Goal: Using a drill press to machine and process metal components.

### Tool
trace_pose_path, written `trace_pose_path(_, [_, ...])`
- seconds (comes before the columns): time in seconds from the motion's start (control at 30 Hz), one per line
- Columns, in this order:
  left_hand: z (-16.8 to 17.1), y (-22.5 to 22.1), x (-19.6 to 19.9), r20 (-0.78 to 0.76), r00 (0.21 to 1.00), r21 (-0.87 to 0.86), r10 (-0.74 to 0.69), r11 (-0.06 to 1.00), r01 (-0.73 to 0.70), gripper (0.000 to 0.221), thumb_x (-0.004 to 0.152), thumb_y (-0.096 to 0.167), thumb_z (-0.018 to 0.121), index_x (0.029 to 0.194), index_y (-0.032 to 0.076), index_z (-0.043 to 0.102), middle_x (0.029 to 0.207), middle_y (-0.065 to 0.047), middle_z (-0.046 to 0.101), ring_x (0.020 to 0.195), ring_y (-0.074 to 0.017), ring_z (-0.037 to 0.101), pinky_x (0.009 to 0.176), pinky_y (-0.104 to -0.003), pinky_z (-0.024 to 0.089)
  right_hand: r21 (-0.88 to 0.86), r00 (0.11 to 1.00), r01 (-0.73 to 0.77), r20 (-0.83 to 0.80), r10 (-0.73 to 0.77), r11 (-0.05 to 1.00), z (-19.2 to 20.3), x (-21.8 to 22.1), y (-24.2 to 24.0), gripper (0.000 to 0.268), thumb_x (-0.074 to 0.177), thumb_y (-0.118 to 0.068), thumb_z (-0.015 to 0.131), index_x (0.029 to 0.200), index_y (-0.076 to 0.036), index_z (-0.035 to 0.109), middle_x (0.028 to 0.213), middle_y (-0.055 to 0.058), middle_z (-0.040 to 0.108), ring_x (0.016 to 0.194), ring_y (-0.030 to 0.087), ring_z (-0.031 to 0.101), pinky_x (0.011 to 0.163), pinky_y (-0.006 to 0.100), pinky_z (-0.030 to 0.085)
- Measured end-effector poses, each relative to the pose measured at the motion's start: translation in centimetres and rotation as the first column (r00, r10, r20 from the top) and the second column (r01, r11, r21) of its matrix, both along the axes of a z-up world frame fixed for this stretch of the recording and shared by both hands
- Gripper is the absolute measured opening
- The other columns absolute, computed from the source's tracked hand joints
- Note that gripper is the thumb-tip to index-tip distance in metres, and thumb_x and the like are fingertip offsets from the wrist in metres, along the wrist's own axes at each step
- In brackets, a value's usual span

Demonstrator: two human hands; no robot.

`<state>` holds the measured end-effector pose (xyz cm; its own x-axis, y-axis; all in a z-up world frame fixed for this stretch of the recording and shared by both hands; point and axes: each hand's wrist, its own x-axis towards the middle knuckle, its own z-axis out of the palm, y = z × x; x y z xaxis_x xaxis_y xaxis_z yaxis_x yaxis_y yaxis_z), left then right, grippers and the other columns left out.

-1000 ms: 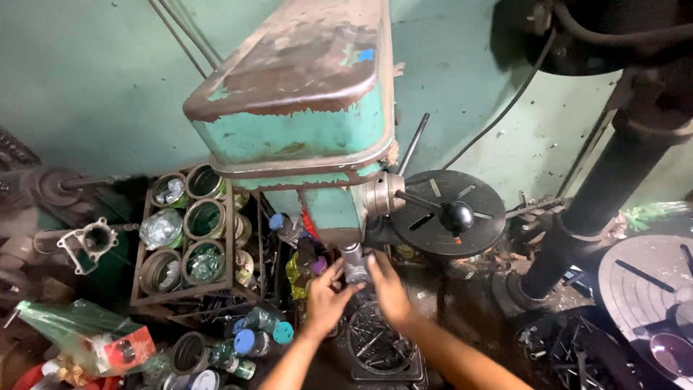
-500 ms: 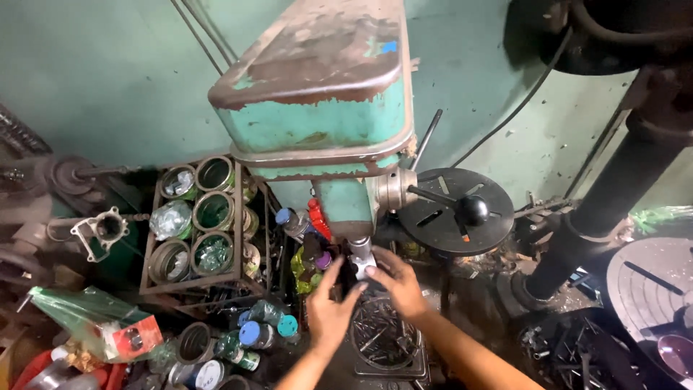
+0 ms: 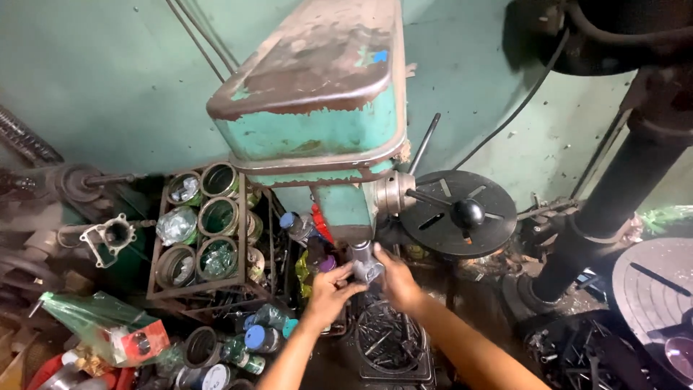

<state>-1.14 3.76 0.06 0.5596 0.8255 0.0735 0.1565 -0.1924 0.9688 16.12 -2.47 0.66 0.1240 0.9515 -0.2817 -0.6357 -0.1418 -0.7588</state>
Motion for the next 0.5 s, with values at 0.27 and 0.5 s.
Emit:
trace_pose_path(0.27, [0.6,-6.0,1.8,0.113,0.926,0.29,0.361,0.879,-0.378,0.055,0.077,0.0,0.077,0.132,0.007,0.069,0.081,-0.003,0.085,0.044,-0.0044,0.04,0.037,-0.024,0.031,0.408,0.82,-0.011,0.526,-0.225,0.913,-1.6,-0.4,-2.9,0.078,0.084,-0.032,0.077,0.146,0.003,0.045,0.145,0.028,0.058,0.137,0.037,0.056,0.114,0.05,0.045])
trace_pose_path(0.5, [3.4,-3.0,-0.2,0.128,0.941,0.45,0.312,0.828,-0.336,0.045,0.072,0.005,0.087,0.115,0.009,0.074,0.118,-0.003,0.079,0.072,-0.0082,0.058,0.061,-0.021,0.045,0.278,0.979,0.181,-0.14,-0.146,0.943,-3.2,-1.2,-0.4,0.061,0.091,-0.009,0.06,0.149,0.006,0.051,0.128,0.022,0.065,0.111,0.026,0.058,0.097,0.038,0.042])
